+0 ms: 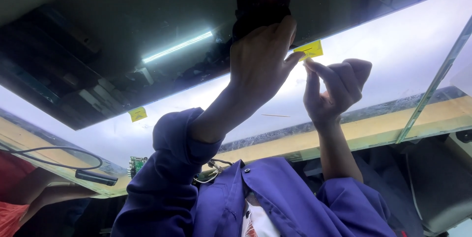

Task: Repairing a TV screen by applying tape to the panel and connecting/positioning a circuit board.

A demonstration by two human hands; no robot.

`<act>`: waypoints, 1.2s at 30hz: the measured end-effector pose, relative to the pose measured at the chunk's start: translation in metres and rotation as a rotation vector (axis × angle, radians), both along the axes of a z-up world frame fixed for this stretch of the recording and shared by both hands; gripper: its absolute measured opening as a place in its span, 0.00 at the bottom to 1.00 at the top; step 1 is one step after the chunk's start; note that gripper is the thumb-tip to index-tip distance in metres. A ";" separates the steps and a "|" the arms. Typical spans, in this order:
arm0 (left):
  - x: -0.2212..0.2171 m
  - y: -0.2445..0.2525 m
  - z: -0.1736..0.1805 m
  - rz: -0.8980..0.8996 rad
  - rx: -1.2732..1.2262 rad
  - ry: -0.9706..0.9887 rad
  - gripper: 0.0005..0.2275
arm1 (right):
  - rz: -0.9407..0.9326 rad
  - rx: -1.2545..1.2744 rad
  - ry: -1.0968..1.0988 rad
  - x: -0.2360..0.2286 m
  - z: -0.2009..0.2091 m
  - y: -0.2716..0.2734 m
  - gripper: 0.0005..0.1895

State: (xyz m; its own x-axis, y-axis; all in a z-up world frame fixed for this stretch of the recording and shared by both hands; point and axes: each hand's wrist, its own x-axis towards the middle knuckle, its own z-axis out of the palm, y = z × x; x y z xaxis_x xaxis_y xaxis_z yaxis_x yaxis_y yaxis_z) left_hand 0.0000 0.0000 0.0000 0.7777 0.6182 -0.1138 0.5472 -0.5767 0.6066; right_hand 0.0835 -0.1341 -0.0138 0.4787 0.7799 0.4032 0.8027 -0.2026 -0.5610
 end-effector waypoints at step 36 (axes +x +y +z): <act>0.012 0.002 0.014 -0.096 -0.119 0.216 0.12 | -0.156 0.177 0.341 0.008 -0.012 -0.018 0.03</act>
State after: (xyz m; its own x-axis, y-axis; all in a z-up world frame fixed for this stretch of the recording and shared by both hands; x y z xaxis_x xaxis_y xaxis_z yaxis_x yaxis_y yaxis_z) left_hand 0.0120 0.0018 0.0136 0.7817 0.5152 -0.3513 0.6179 -0.5638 0.5480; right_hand 0.0920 -0.1525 -0.0253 0.7152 0.6201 0.3225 0.5323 -0.1842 -0.8263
